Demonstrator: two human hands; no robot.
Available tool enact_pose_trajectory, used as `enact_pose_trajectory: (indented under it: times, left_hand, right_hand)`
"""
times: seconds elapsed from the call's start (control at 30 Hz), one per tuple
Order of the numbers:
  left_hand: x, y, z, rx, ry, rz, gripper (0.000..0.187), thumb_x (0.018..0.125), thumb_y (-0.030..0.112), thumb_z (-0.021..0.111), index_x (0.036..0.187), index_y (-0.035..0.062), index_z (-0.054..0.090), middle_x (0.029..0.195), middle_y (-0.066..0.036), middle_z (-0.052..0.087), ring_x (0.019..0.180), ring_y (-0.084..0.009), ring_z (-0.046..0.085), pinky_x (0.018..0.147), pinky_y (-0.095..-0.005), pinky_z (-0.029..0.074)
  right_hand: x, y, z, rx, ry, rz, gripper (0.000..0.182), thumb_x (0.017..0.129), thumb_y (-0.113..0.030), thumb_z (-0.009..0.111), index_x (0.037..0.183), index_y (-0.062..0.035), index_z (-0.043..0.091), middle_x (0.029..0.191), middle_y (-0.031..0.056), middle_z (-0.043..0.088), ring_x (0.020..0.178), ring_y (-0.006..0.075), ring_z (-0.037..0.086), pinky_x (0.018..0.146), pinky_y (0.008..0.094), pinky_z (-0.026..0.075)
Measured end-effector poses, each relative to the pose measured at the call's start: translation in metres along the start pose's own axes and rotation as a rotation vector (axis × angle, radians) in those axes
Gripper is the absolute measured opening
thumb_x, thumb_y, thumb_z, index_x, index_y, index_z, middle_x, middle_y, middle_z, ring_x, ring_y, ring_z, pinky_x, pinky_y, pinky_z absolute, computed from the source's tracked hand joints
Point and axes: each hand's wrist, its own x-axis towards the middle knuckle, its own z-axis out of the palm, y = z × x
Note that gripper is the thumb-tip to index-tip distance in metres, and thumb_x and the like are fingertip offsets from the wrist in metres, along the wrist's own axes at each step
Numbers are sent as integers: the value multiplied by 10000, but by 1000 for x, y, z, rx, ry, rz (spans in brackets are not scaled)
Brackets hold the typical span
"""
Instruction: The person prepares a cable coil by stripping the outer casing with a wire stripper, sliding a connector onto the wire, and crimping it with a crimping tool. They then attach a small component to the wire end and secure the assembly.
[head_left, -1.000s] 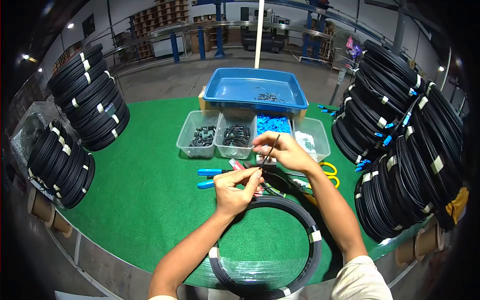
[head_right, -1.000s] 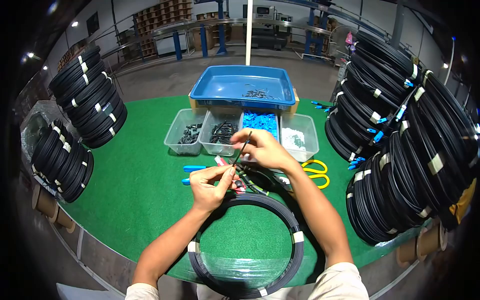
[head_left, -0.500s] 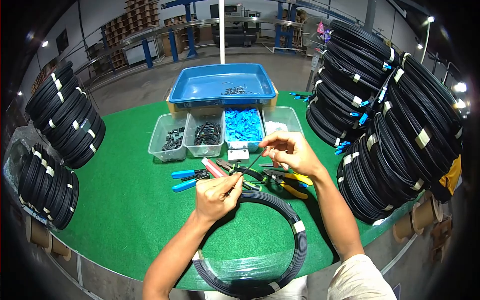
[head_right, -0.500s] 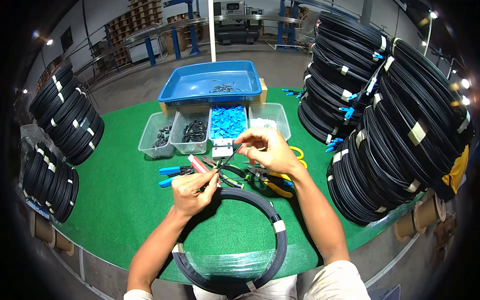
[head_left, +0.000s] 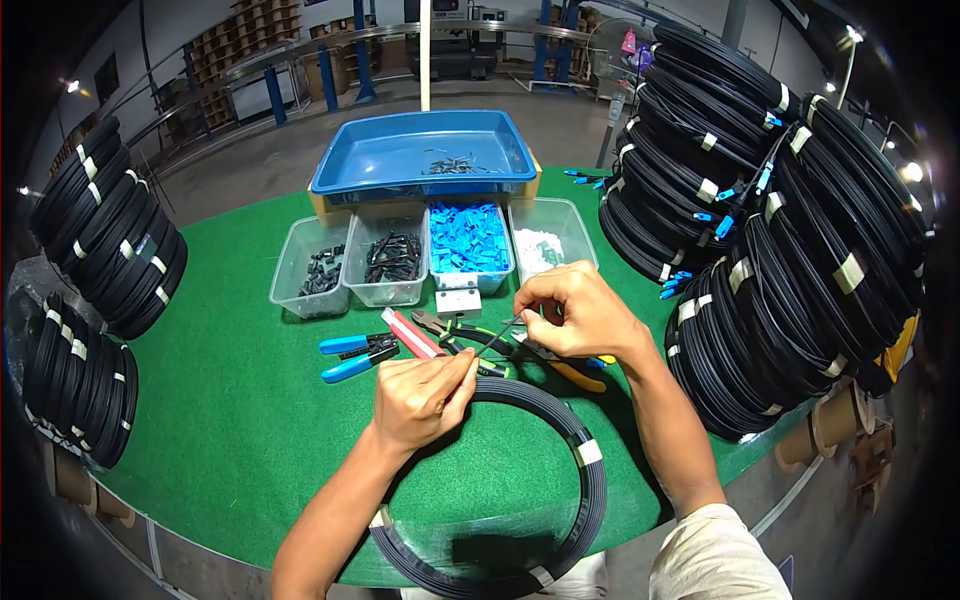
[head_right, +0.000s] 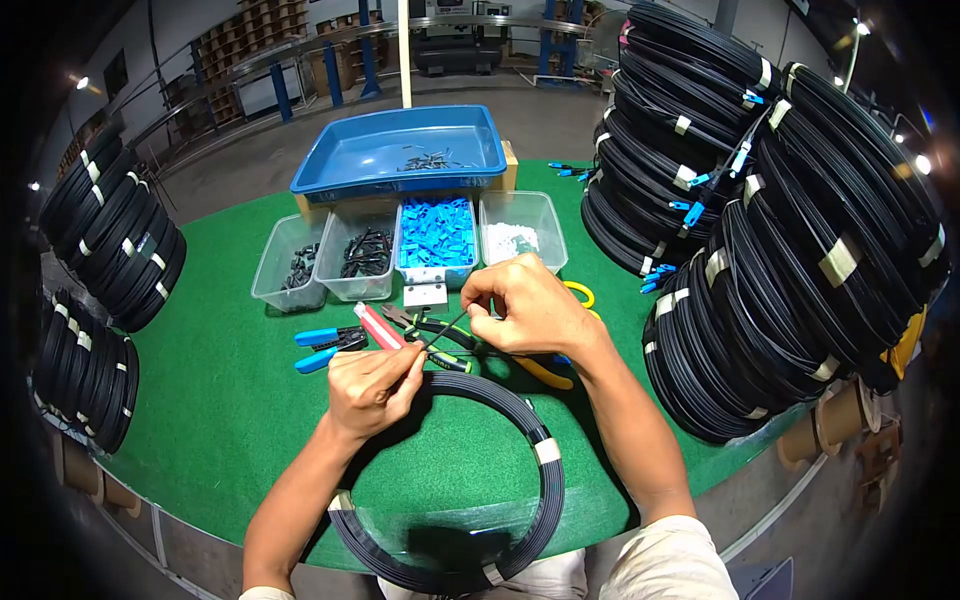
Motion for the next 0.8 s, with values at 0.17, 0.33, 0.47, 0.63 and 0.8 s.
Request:
enact_pose_trajectory:
  times: [0.17, 0.33, 0.47, 0.63, 0.8]
  left_hand:
    - [-1, 2, -1, -70, -43, -70, 138, 753, 38, 749, 886, 29, 712, 621, -44, 641, 464, -168, 597, 434, -294, 454]
    - [2, 8, -2, -153, -50, -113, 64, 735, 19, 735, 798, 11, 730, 575, -82, 652, 429, -166, 605, 418, -277, 455]
    - [1, 7, 1, -176, -38, -139, 39, 741, 19, 732, 777, 5, 728, 549, -80, 636, 407, -161, 587, 403, -272, 439]
    - [2, 10, -6, -191, -91, -185, 29, 747, 13, 729, 770, -4, 730, 545, -79, 636, 414, -152, 595, 413, -276, 450]
    - [-3, 4, -7, -274, -80, -300, 57, 790, 0, 712, 825, -30, 746, 611, -65, 695, 520, -145, 684, 496, -240, 526]
  right_hand:
    - [0, 14, 5, 60, -2, -99, 106, 707, -86, 646, 758, 3, 669, 633, 74, 629, 492, 144, 578, 476, 274, 449]
    - [0, 21, 17, 52, 101, -175, 74, 680, -61, 662, 722, 0, 665, 599, 63, 614, 480, 135, 562, 470, 271, 443]
    - [1, 22, 16, 27, 121, -146, 77, 656, -47, 674, 700, 16, 677, 583, 78, 628, 508, 157, 620, 496, 271, 486]
    - [0, 37, 9, 57, 211, -85, 85, 653, -22, 656, 714, 29, 687, 577, 61, 624, 519, 98, 591, 492, 242, 463]
    - [-20, 74, -36, 342, 326, 122, 95, 787, 44, 602, 789, 50, 696, 689, 22, 651, 598, 38, 569, 547, 182, 453]
